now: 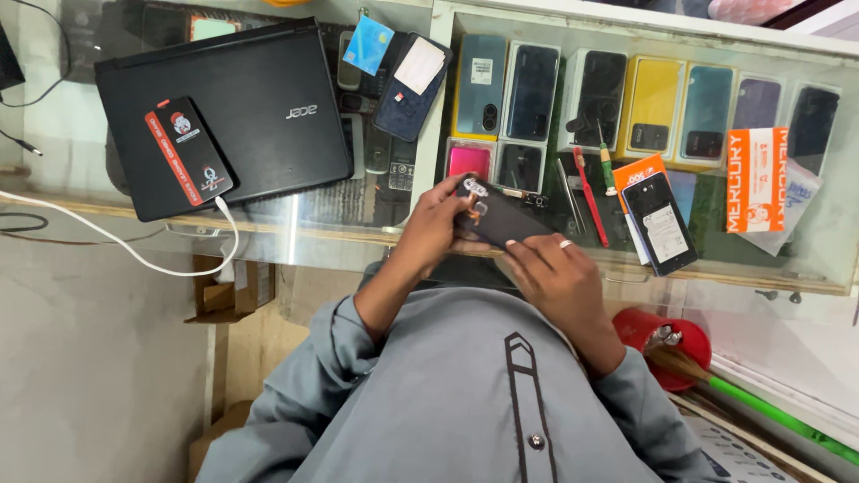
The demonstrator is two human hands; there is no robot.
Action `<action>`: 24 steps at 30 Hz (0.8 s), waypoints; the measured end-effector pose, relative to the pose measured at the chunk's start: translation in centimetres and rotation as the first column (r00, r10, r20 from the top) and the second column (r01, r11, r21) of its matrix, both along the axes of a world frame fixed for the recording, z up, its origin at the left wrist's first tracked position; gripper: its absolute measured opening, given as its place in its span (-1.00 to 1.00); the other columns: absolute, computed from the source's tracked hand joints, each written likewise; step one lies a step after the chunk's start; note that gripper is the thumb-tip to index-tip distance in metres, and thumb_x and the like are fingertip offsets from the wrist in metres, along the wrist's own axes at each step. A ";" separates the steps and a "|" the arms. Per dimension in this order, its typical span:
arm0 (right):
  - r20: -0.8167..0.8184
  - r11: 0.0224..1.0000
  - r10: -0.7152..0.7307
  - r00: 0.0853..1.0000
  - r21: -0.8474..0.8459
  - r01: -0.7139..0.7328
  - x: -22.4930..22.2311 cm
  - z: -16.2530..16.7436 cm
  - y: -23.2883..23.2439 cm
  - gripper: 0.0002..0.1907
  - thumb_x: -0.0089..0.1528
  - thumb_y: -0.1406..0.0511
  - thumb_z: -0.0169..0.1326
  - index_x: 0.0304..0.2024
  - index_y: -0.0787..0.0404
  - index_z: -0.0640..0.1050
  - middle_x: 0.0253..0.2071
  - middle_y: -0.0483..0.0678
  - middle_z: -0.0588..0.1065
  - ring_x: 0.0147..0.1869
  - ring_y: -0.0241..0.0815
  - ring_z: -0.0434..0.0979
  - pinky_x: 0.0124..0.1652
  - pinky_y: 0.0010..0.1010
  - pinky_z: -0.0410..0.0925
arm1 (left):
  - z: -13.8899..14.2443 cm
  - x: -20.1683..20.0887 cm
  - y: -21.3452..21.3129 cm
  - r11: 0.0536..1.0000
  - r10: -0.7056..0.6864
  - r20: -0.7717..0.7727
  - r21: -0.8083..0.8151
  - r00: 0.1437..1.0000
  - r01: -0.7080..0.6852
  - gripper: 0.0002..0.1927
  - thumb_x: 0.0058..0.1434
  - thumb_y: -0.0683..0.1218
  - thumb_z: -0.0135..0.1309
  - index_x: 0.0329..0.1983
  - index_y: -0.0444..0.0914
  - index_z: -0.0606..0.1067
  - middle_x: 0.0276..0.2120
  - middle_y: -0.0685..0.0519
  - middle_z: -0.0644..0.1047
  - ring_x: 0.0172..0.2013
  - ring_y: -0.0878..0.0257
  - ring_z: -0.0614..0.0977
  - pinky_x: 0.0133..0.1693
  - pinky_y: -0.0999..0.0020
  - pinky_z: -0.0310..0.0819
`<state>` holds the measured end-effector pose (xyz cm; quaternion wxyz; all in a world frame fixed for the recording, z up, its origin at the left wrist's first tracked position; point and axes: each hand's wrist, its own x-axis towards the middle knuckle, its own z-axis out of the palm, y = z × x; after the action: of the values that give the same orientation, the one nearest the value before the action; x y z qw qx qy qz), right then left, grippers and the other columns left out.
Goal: The person disassembles a smartphone by unscrewing the back cover and removing the battery. They then clean the back cover with a brush and a cloth before reattaching it to the phone body.
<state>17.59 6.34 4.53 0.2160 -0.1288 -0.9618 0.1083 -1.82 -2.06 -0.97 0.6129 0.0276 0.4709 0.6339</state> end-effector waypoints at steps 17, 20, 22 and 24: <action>0.038 0.902 -0.430 0.902 -0.030 0.432 10.0 1.2 4.5 -0.79 0.18 0.39 0.38 -0.14 0.16 0.66 -0.18 -0.08 0.54 -0.08 -0.05 0.55 -0.04 -0.27 0.42 | -3.1 1.0 2.2 0.946 -0.123 -0.982 -0.159 -0.140 0.281 -0.24 -0.14 -0.05 0.43 0.18 -0.23 0.44 0.13 -0.15 0.44 0.21 -0.09 0.39 0.21 0.01 0.22; 0.034 0.904 -0.423 0.905 -0.047 0.424 10.1 1.7 4.3 -0.79 0.19 0.39 0.37 -0.12 0.16 0.67 -0.18 -0.08 0.54 -0.08 -0.05 0.54 -0.04 -0.27 0.42 | -3.4 1.9 3.4 0.896 -0.220 -0.936 -0.306 -0.276 0.322 -0.09 -0.17 -0.03 0.45 0.29 -0.25 0.34 0.15 -0.15 0.35 0.24 -0.12 0.33 0.25 -0.08 0.13; 0.029 0.908 -0.416 0.909 -0.048 0.417 9.8 2.0 4.1 -0.78 0.17 0.38 0.37 -0.13 0.16 0.67 -0.20 -0.08 0.53 -0.09 -0.05 0.54 -0.06 -0.27 0.42 | -3.3 1.8 3.9 0.880 -0.231 -0.911 -0.345 -0.342 0.326 -0.08 -0.10 -0.04 0.43 0.35 -0.24 0.30 0.13 -0.13 0.36 0.23 -0.10 0.36 0.27 -0.08 0.14; 0.042 0.905 -0.419 0.907 -0.066 0.421 9.6 2.4 4.0 -0.79 0.17 0.37 0.37 -0.14 0.16 0.67 -0.21 -0.08 0.54 -0.10 -0.06 0.54 -0.07 -0.28 0.41 | -3.1 1.3 4.5 0.859 -0.256 -0.915 -0.363 -0.311 0.362 -0.12 -0.14 -0.03 0.44 0.27 -0.25 0.34 0.10 -0.14 0.37 0.21 -0.10 0.38 0.25 -0.06 0.19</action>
<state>27.18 10.33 6.88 0.2164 -0.3421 -0.9097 0.0926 -0.51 2.40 -4.07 0.1650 0.6468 0.7158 0.2052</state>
